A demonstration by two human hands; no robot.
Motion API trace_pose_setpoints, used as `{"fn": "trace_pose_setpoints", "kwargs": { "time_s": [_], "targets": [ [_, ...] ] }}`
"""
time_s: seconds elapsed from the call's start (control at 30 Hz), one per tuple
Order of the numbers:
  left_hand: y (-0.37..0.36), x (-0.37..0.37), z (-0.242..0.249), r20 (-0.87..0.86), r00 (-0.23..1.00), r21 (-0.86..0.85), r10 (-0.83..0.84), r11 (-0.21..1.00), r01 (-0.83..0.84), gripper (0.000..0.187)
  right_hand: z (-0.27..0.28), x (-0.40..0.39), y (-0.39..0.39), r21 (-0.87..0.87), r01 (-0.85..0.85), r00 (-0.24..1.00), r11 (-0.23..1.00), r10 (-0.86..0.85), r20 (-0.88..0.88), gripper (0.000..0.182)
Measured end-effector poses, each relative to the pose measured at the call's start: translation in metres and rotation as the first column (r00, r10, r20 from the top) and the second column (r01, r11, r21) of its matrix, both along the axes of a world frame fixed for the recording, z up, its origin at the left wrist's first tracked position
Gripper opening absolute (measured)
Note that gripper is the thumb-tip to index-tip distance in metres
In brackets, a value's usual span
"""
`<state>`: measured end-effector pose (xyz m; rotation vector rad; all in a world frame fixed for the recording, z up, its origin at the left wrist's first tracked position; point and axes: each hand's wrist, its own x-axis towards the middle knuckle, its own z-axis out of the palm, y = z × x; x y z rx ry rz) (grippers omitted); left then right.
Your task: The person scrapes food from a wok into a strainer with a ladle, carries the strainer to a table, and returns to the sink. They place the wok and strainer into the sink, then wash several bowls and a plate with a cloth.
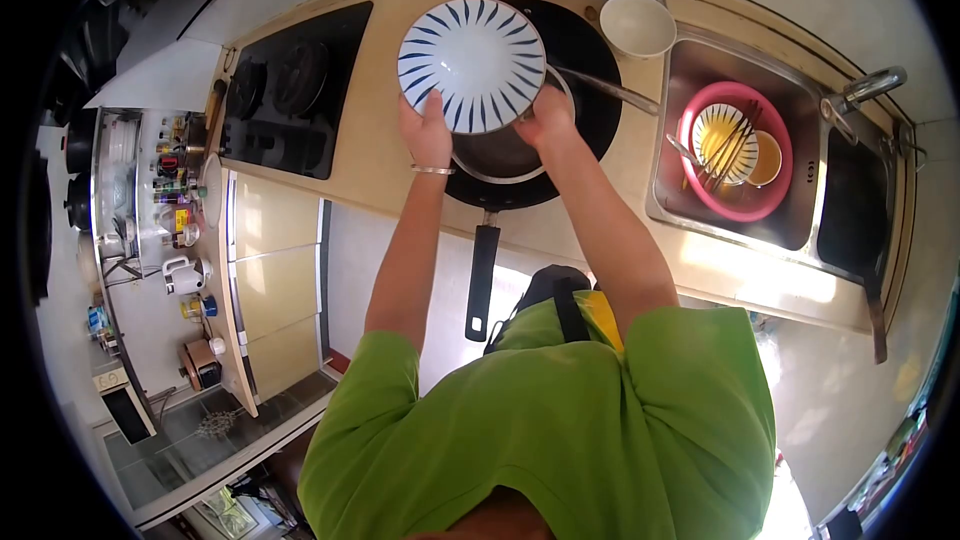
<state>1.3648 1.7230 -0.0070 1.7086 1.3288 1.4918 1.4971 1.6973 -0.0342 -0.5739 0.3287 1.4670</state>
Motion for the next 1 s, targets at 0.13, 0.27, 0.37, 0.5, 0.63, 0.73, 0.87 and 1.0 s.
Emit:
{"fn": "trace_pose_setpoints", "kwargs": {
  "time_s": [0.13, 0.27, 0.37, 0.5, 0.63, 0.73, 0.87, 1.0],
  "targets": [
    [-0.003, -0.021, -0.002, 0.272, 0.947, -0.29, -0.168, 0.924, 0.247, 0.028, 0.008, 0.007, 0.003, 0.023, -0.027, 0.964, 0.999, 0.02, 0.267, 0.025],
    [-0.004, -0.03, -0.019, 0.657, 0.753, -0.557, -0.04, 0.647, 0.521, 0.028, -0.012, -0.008, 0.01, 0.065, 0.038, 0.996, 0.997, -0.044, 0.084, 0.02],
    [0.003, -0.039, -0.038, 0.803, 0.553, -0.592, 0.222, 0.403, 0.698, 0.024, -0.019, -0.022, -0.001, 0.107, -0.073, 0.871, 0.992, 0.011, 0.492, 0.018],
    [0.01, -0.046, -0.039, 0.856, 0.433, -0.514, 0.283, 0.36, 0.779, 0.025, -0.012, -0.017, -0.017, 0.027, -0.21, 0.436, 0.977, 0.069, 0.897, 0.016],
    [0.013, -0.049, -0.033, 0.879, 0.317, -0.414, 0.356, 0.238, 0.879, 0.029, -0.001, -0.007, -0.021, 0.001, -0.166, -0.512, 0.986, -0.087, 0.855, 0.016],
    [0.012, -0.049, -0.038, 0.864, 0.057, -0.13, 0.5, 0.113, 0.985, 0.038, 0.007, 0.001, -0.026, -0.312, -0.217, -0.925, 0.925, -0.093, 0.369, 0.021],
    [-0.002, -0.028, -0.029, 0.718, -0.221, 0.142, 0.66, 0.172, 0.975, 0.044, 0.017, -0.006, -0.025, -0.473, -0.116, -0.972, 0.874, -0.002, 0.236, 0.029],
    [-0.016, -0.01, -0.038, 0.536, -0.445, 0.258, 0.718, 0.363, 0.895, 0.044, 0.035, 0.004, -0.026, -0.351, -0.231, -0.58, 0.908, 0.161, 0.799, 0.032]
  ]
}}
